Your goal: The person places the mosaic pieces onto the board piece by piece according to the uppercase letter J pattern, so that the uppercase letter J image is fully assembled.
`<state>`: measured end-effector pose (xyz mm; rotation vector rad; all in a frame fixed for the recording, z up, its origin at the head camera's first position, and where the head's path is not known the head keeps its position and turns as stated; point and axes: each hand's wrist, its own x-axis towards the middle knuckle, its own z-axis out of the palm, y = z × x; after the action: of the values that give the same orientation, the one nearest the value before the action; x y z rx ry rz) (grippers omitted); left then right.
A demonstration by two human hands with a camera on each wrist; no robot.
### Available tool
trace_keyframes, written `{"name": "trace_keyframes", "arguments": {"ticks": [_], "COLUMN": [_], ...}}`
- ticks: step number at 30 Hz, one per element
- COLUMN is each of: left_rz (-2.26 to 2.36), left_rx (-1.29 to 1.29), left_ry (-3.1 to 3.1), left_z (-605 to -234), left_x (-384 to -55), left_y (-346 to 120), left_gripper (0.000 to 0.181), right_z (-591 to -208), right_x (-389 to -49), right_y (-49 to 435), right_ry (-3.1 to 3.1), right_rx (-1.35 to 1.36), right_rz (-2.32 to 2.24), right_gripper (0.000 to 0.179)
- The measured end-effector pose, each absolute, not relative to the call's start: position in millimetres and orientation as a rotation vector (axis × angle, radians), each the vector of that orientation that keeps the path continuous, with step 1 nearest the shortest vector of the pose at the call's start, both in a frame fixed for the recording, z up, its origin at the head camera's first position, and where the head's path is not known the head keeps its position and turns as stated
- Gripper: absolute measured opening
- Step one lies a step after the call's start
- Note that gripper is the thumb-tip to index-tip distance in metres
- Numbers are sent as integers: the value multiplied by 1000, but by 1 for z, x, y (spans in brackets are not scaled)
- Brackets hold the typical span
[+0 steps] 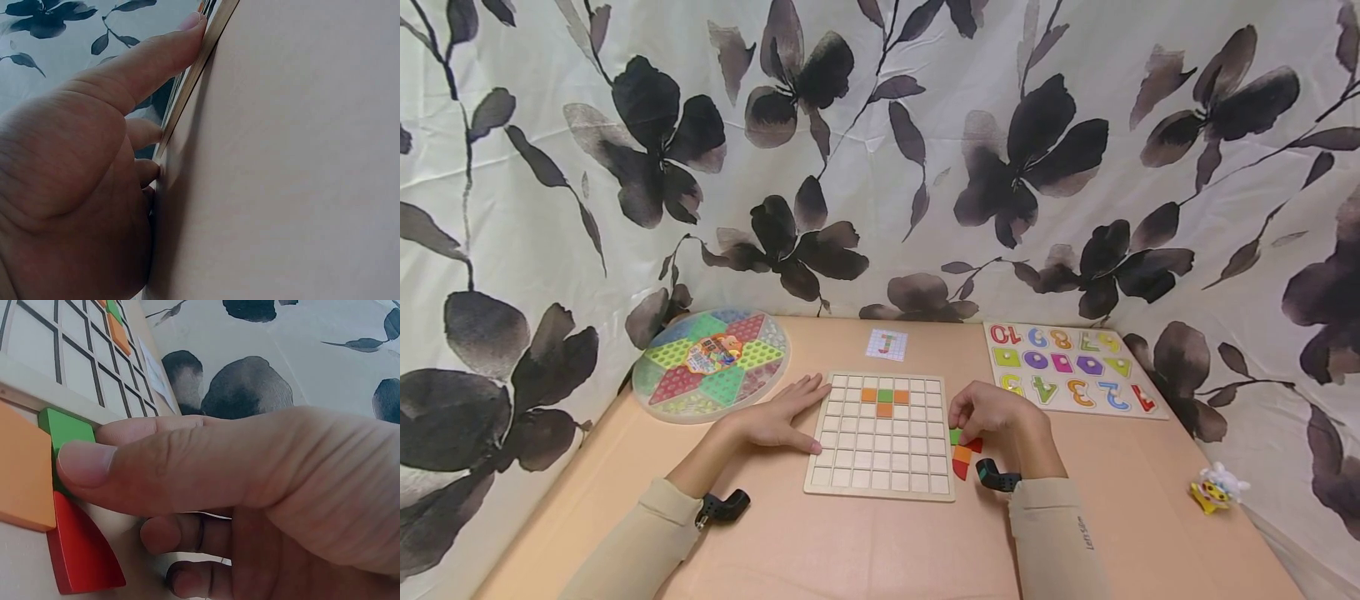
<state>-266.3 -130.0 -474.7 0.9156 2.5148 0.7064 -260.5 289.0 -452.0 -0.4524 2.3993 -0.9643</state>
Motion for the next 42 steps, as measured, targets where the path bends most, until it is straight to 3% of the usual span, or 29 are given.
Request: {"name": "trace_keyframes", "arguments": {"ticks": [42], "left_rz": [720], "left_rx": [916], "left_ry": [2518], "left_z": [-479], "left_x": [-269], "left_y": [-131], "left_gripper": [113], "right_z": [-451], "right_x": [-260], "right_y": [289], "right_ry": [2438], "right_rx": [-409], "right_rz": [-1015], "right_gripper": [20]}}
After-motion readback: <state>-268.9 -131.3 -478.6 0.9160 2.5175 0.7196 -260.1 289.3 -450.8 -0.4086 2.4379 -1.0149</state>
